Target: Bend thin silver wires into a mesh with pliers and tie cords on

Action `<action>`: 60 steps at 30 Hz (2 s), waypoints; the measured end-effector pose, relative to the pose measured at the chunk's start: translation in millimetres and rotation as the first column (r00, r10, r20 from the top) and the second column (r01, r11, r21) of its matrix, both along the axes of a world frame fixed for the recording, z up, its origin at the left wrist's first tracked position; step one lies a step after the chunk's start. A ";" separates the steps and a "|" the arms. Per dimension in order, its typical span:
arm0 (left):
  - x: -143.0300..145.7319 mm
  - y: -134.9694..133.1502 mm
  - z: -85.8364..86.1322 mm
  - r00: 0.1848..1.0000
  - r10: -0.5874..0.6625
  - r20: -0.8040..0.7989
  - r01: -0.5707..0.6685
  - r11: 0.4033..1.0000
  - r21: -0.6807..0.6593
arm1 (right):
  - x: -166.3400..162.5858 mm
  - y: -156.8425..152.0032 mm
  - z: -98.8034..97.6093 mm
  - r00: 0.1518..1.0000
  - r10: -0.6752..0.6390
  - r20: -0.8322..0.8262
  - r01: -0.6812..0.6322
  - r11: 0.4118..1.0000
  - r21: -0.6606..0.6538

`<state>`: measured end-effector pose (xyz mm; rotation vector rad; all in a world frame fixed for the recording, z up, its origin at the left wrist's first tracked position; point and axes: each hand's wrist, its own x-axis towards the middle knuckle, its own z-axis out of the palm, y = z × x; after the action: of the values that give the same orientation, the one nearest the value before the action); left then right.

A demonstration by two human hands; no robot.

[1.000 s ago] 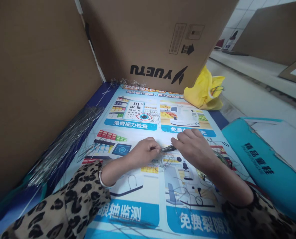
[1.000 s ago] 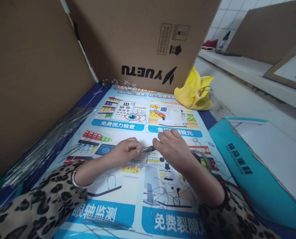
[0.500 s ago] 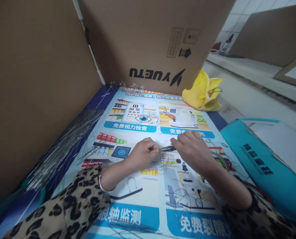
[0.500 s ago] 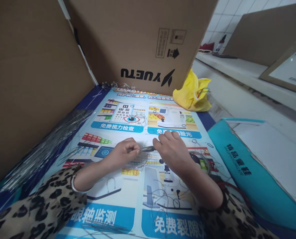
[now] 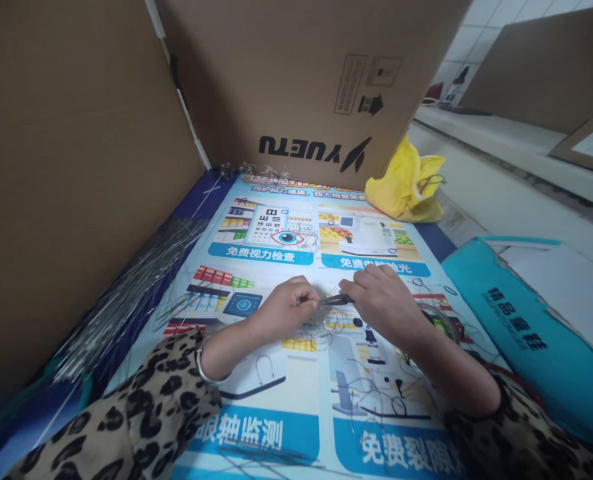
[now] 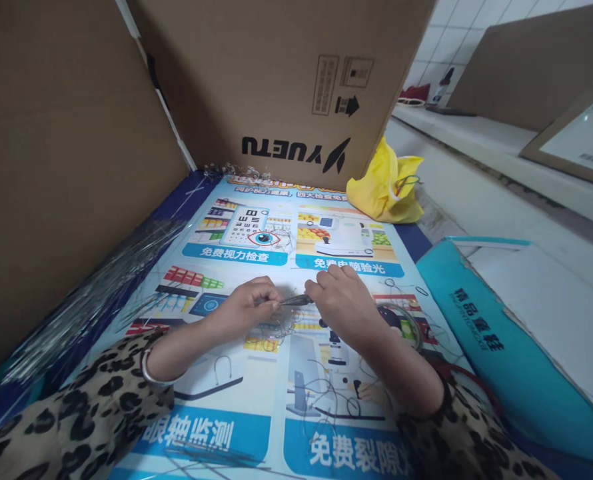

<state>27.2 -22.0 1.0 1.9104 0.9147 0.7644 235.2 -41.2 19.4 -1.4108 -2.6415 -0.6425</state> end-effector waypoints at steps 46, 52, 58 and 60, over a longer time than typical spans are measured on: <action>2.1 -2.7 2.9 0.998 0.007 -0.058 -0.009 0.999 -0.041 | 5.8 -1.6 9.3 0.997 0.082 0.013 -0.083 0.994 0.078; 2.2 -1.8 0.5 1.000 -0.006 -0.023 0.004 0.998 -0.056 | 6.8 0.2 2.7 0.997 0.056 -0.049 -0.057 0.998 -0.025; 2.5 -1.9 -1.7 1.000 0.001 -0.014 -0.002 0.999 -0.050 | 6.6 2.7 -0.7 0.993 0.015 -0.120 -0.038 0.980 -0.195; 2.5 -2.3 -0.4 1.000 0.000 -0.025 -0.002 0.999 -0.042 | 6.2 2.9 -0.6 0.992 0.013 -0.127 -0.039 0.978 -0.205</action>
<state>29.7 -24.3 0.7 1.8865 0.9403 0.7176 241.4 -38.3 18.8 -1.4113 -2.6854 -0.2721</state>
